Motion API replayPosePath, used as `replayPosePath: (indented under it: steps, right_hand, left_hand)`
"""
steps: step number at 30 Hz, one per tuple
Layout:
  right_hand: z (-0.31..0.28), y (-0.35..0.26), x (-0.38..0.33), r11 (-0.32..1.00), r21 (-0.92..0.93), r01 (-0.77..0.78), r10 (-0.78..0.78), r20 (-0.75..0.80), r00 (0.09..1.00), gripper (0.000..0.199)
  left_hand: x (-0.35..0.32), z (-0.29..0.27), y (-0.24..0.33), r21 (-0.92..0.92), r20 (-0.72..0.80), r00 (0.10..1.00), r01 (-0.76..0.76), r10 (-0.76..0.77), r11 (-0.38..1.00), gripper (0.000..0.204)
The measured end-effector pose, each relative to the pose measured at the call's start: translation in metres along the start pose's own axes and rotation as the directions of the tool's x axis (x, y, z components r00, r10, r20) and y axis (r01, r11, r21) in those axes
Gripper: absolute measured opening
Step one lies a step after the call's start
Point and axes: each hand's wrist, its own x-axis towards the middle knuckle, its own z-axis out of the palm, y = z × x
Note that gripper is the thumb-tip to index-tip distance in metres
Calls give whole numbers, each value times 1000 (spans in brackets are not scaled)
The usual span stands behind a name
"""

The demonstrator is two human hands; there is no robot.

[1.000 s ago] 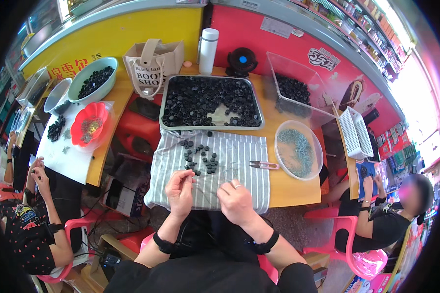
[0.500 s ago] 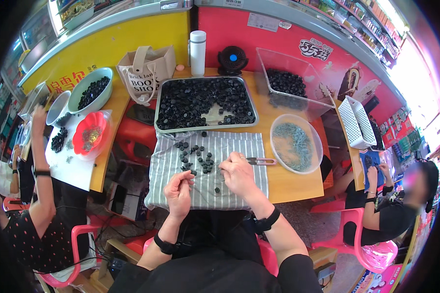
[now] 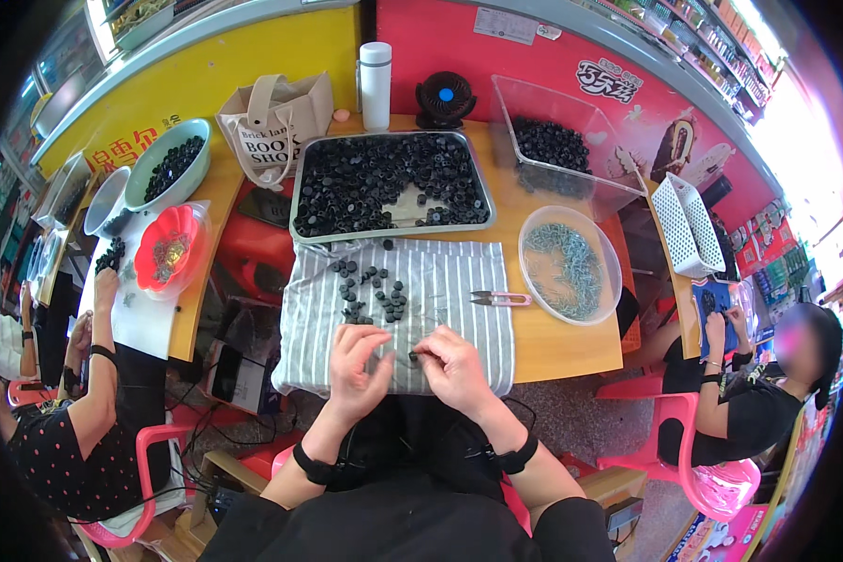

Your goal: Manually sorting and organizing small black plastic components into groups and containers.

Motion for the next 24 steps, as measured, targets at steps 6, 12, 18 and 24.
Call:
replayPosePath:
  steps: [6, 12, 18, 24]
  right_hand:
    - [9, 4, -1, 997, -71, 26, -30, -61, 998, 13]
    - [8, -7, 6, 987, -158, 12, -19, -46, 999, 20]
    - [13, -24, 21, 851, -453, 267, -239, 118, 964, 25]
    - [11, -22, 13, 855, -440, 275, -241, 133, 961, 23]
  left_hand:
    - [-6, 14, 19, 236, 147, 988, 17, -53, 972, 27]
    - [-6, 24, 18, 283, 143, 986, 45, -88, 958, 18]
    - [-7, 27, 9, 204, 94, 993, 45, -66, 978, 14]
    - [-5, 22, 11, 147, 111, 993, 24, -41, 989, 16]
